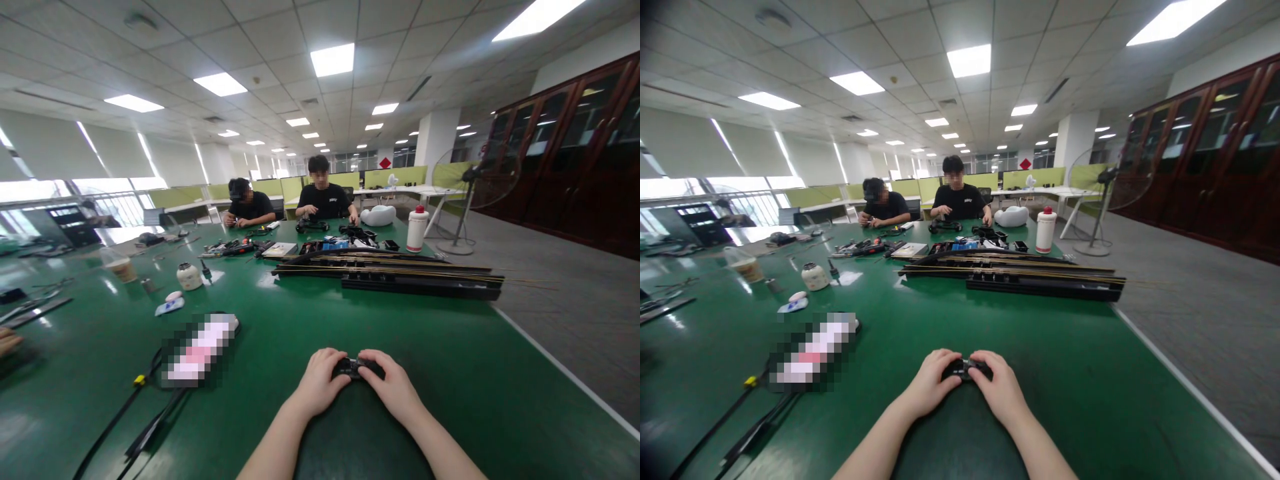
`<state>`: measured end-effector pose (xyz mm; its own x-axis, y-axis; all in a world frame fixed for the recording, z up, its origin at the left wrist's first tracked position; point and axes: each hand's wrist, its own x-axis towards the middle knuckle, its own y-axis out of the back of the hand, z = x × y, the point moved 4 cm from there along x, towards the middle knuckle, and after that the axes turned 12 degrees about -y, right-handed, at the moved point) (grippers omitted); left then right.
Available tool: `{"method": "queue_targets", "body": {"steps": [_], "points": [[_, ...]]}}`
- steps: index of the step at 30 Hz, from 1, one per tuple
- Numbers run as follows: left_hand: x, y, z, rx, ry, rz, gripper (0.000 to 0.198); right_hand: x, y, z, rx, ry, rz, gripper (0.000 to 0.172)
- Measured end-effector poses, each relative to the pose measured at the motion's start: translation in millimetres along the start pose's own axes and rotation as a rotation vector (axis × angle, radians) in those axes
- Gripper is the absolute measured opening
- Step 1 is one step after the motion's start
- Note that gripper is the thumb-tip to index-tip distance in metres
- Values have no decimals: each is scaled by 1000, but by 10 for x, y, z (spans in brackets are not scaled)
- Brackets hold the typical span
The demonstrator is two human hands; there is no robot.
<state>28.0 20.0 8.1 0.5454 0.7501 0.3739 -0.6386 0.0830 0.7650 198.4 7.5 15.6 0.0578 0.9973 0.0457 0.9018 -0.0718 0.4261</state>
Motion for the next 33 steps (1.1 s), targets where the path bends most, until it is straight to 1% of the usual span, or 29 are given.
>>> {"method": "queue_targets", "body": {"steps": [4,8,12,15,26,33], "points": [[-1,3,4,-7,13,1,36,46,51,62,113,-76,46,28],[1,3,2,-11,-4,11,34,84,61,118,259,-101,71,33],[-2,6,2,-19,-7,21,34,99,88,140,411,-120,138,40],[-7,8,5,-22,7,15,35,92,119,122,474,-124,173,43],[-17,3,-21,-22,20,21,36,56,196,102,506,-140,262,46],[-11,17,2,-38,35,18,37,41,224,89,525,-167,281,47]]}}
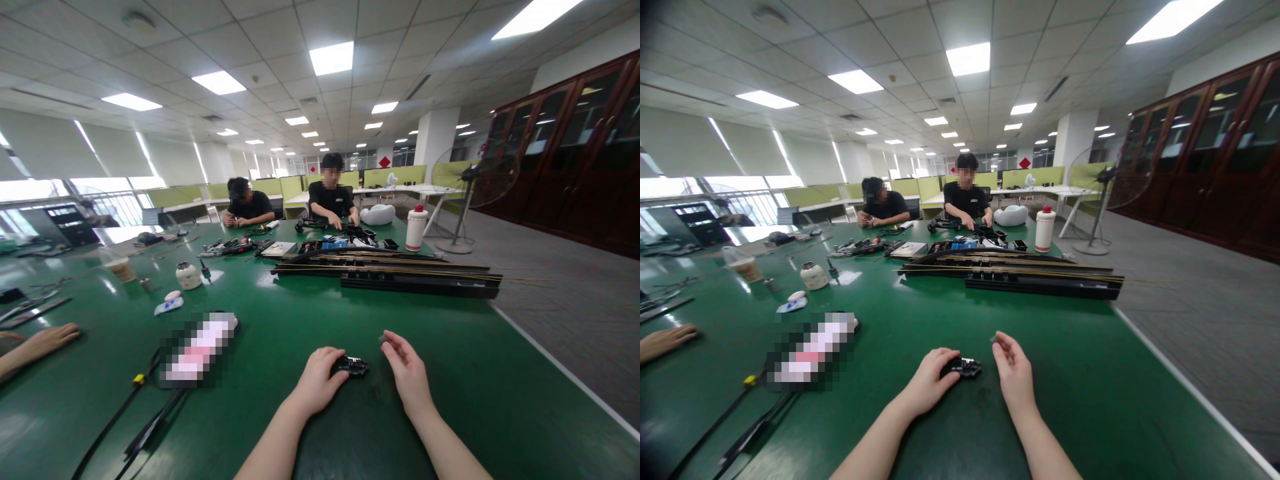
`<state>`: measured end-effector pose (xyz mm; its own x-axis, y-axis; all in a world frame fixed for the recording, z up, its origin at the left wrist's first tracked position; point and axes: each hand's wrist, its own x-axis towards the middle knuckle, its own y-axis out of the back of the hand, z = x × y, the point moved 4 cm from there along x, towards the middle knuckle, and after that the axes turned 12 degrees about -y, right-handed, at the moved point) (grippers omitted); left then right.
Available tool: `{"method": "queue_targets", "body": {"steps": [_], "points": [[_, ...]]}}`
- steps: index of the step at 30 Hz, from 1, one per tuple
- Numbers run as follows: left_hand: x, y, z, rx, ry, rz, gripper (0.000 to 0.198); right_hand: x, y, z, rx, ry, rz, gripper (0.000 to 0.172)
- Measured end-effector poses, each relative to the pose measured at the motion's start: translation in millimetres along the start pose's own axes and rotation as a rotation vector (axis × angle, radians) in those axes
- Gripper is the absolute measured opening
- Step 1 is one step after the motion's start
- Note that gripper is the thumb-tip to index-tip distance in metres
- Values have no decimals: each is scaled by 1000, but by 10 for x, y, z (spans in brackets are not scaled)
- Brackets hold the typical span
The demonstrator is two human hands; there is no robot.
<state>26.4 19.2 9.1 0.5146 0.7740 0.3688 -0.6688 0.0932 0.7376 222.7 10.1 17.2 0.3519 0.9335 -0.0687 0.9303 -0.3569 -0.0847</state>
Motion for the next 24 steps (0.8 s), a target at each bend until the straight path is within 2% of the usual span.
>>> {"method": "queue_targets", "body": {"steps": [7,24], "points": [[5,-12,-19,4,-6,3,36,-4,4,-6,-8,33,11,44],[-5,3,-17,-12,-9,15,36,-19,-25,-15,23,8,-7,45]]}}
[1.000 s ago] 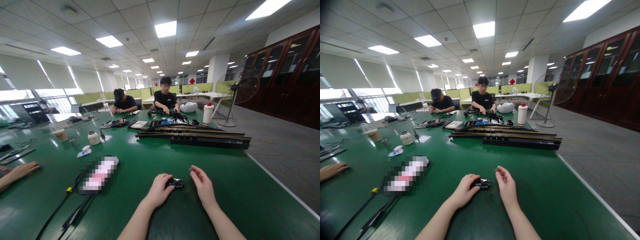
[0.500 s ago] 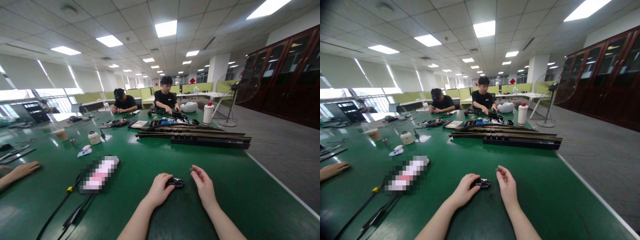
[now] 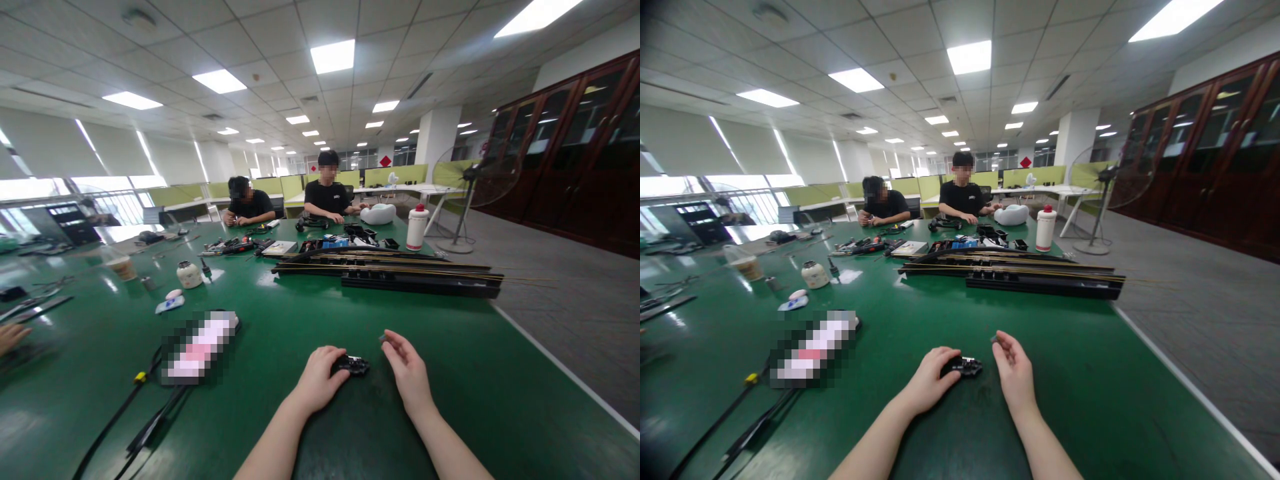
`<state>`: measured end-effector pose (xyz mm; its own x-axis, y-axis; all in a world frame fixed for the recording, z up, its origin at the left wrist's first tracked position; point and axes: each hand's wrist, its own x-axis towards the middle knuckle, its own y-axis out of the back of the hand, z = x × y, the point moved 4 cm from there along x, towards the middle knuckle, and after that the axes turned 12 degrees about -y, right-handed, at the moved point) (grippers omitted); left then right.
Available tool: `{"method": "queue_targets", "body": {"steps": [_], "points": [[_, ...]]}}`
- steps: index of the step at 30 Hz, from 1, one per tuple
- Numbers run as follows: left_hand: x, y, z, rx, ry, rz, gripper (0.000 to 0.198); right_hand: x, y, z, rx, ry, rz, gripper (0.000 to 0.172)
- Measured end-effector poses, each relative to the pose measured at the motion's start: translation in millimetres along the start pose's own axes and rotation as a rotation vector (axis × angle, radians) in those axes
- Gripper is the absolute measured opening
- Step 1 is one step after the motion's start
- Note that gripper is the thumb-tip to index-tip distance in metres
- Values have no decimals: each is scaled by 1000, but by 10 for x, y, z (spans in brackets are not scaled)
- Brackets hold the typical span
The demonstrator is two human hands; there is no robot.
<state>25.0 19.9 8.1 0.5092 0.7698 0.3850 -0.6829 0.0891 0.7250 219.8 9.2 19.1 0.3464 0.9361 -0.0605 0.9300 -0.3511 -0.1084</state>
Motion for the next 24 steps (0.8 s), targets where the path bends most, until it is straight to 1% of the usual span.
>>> {"method": "queue_targets", "body": {"steps": [6,11,15,24], "points": [[2,5,7,1,-3,-3,36,5,-6,11,4,0,-6,46],[5,-1,-3,7,-22,1,36,24,-21,40,66,-3,-9,48],[6,2,-4,6,-18,5,36,28,-39,53,92,6,-23,46],[1,-1,-10,2,-20,14,36,5,-64,29,64,-31,-42,49]]}}
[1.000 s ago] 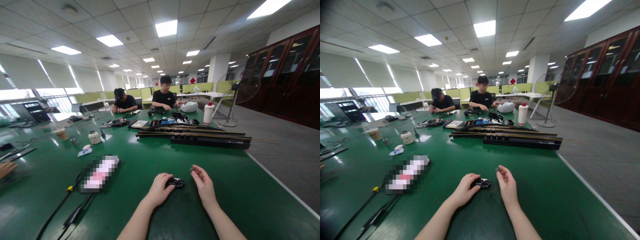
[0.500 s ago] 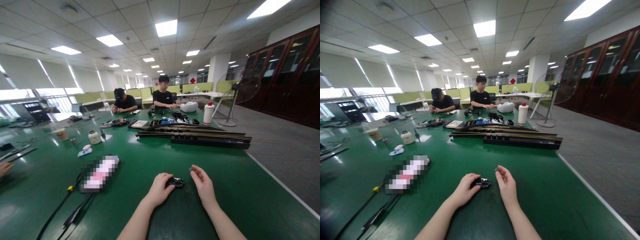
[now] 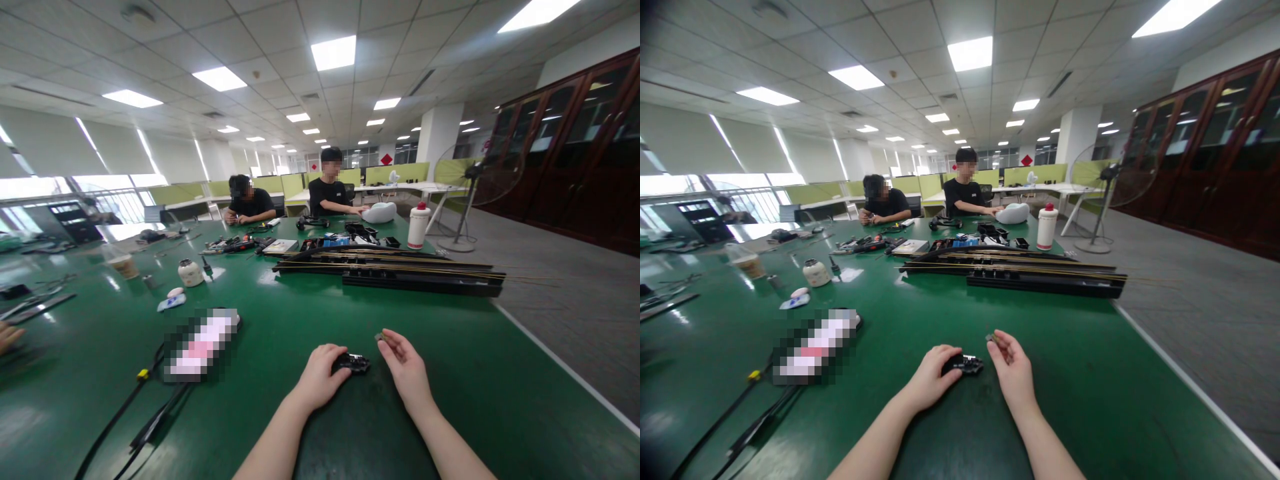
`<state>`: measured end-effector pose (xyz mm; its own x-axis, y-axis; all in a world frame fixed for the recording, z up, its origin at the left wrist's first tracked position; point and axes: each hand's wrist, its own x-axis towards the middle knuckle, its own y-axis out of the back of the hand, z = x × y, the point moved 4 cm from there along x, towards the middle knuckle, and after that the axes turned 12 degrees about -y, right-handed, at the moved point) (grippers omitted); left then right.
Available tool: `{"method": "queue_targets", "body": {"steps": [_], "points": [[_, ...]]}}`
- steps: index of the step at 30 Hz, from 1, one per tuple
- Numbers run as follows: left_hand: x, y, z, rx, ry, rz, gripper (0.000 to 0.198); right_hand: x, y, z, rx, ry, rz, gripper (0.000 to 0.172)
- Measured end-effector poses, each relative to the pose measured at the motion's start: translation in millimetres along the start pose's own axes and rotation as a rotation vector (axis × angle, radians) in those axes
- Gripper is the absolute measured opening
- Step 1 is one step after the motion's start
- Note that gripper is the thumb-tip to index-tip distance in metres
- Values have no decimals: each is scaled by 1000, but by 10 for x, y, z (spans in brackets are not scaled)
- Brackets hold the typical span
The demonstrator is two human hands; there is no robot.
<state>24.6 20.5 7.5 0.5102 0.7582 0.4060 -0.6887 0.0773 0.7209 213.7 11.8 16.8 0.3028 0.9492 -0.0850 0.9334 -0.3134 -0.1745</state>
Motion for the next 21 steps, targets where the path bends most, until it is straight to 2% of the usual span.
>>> {"method": "queue_targets", "body": {"steps": [8,16,21], "points": [[8,17,14,-1,17,-18,38,-6,-33,14,-54,-21,-46,51],[15,14,7,-4,48,-27,39,2,-71,131,-286,53,-156,38],[17,3,-16,-7,43,-19,40,-61,-110,91,-418,104,-192,30]]}}
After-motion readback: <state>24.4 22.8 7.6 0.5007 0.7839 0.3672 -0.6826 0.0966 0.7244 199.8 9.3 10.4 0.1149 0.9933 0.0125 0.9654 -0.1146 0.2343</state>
